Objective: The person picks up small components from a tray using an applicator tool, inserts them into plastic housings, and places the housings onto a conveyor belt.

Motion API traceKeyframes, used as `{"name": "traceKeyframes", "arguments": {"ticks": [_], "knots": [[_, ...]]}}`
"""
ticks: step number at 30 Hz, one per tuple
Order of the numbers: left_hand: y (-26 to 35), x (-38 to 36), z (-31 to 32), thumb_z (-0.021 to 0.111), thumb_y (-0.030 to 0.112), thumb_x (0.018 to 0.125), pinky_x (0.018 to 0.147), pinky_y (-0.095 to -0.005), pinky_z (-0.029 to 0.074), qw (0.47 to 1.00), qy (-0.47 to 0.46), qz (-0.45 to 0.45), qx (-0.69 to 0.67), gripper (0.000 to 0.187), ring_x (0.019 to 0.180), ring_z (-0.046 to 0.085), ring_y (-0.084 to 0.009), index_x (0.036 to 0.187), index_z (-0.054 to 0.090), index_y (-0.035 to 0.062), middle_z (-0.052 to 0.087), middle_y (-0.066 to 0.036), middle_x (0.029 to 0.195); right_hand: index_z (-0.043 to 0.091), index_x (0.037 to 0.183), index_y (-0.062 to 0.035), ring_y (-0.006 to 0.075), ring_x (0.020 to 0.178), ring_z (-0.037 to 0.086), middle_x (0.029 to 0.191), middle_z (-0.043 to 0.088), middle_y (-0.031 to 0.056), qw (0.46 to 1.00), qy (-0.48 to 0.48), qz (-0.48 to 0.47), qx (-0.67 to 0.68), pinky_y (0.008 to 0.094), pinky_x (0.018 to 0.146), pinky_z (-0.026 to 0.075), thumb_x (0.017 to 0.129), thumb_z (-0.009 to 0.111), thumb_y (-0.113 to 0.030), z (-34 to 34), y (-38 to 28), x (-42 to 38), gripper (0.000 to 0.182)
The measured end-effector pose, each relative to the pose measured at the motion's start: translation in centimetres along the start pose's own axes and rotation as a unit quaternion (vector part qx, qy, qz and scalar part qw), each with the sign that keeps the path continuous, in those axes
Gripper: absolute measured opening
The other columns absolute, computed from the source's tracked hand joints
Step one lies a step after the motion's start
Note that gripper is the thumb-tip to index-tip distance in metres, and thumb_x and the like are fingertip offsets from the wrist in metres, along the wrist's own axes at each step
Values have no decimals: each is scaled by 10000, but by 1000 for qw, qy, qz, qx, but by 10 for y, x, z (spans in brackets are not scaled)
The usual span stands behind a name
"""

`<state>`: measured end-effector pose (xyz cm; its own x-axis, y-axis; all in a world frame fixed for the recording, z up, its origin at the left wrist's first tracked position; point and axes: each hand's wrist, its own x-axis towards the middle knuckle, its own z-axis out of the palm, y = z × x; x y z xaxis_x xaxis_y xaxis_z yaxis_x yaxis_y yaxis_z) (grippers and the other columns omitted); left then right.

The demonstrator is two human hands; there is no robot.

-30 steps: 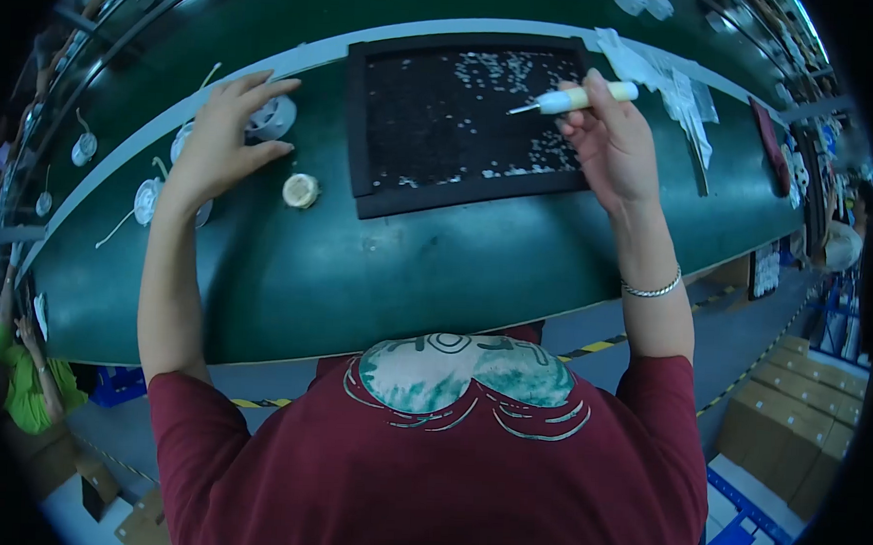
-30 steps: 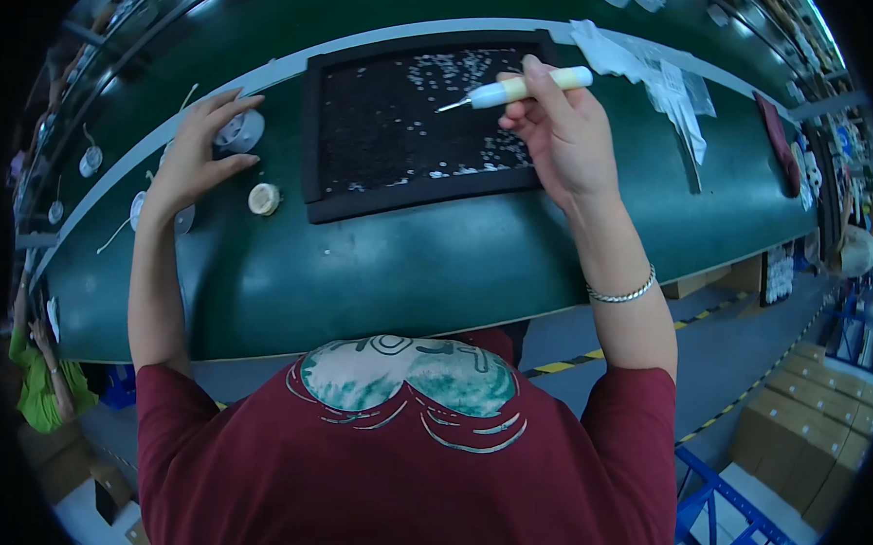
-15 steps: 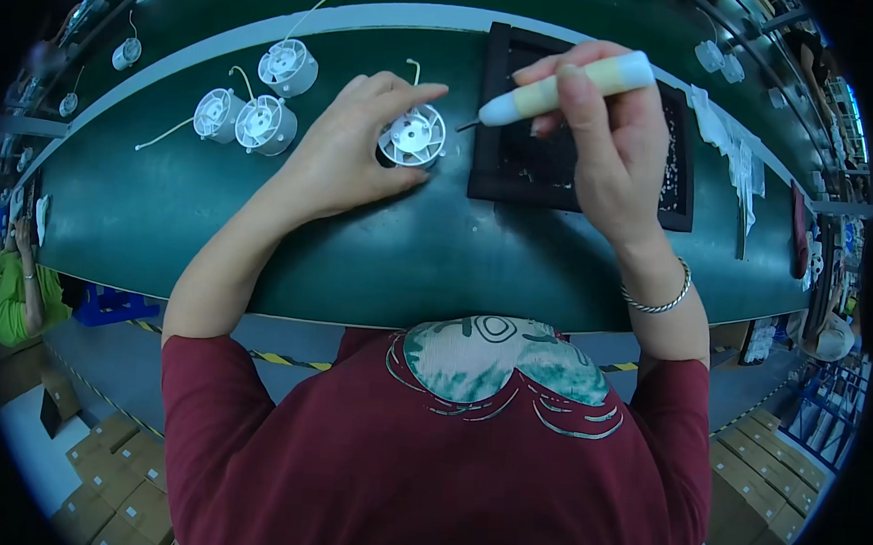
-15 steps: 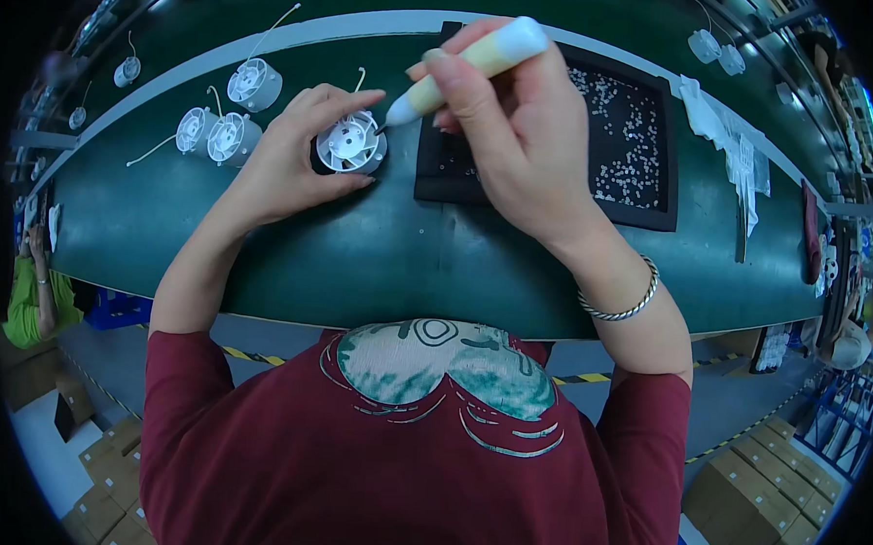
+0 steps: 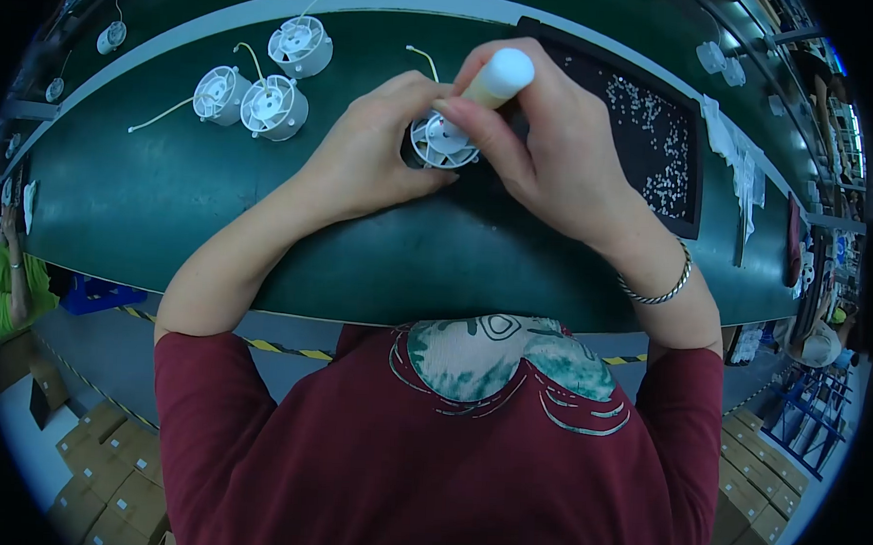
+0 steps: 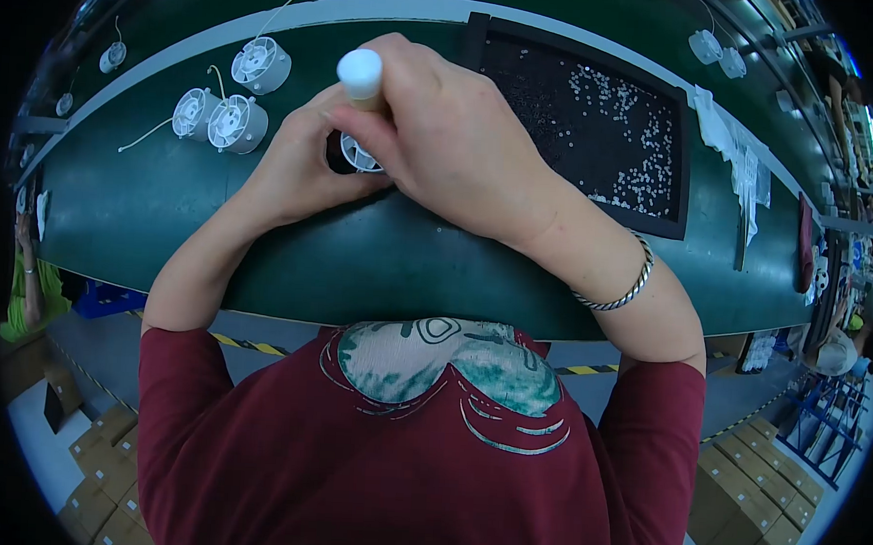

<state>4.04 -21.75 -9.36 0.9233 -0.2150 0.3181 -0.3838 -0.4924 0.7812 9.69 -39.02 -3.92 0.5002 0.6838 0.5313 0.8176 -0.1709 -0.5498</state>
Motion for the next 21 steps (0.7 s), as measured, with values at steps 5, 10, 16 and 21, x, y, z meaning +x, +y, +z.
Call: {"name": "traceKeyframes", "arguments": {"ticks": [5,10,16,21], "knots": [[8,-1,-7,759,89,610,757,-349,480,996,-49,-80,-10,522,867,590,-304,1089,562,29,586,-146,955,496,942,-21,323,733,602,828,583,137,999,3,-2,-48,375,618,495,822,659,-196,9,-2,4,267],[21,15,-16,775,131,597,801,-339,487,993,11,-115,-6,633,932,627,-292,1154,491,31,606,-173,1027,561,943,-23,211,716,605,874,603,97,993,82,-27,80,283,652,487,841,662,-123,-8,8,-4,175],[-27,118,-43,707,154,646,813,-435,442,880,68,-46,468,502,991,534,-295,1139,616,175,557,-107,1054,572,968,-28,196,776,623,900,622,84,974,222,-29,-45,266,681,500,852,656,-101,-73,33,-39,160],[-106,174,-61,771,309,619,920,-500,434,866,-55,-206,452,732,1162,483,-344,1301,517,224,499,-137,1259,569,970,-32,176,747,610,888,616,69,964,221,71,-131,262,645,490,851,656,-101,-90,43,-71,162]]}}
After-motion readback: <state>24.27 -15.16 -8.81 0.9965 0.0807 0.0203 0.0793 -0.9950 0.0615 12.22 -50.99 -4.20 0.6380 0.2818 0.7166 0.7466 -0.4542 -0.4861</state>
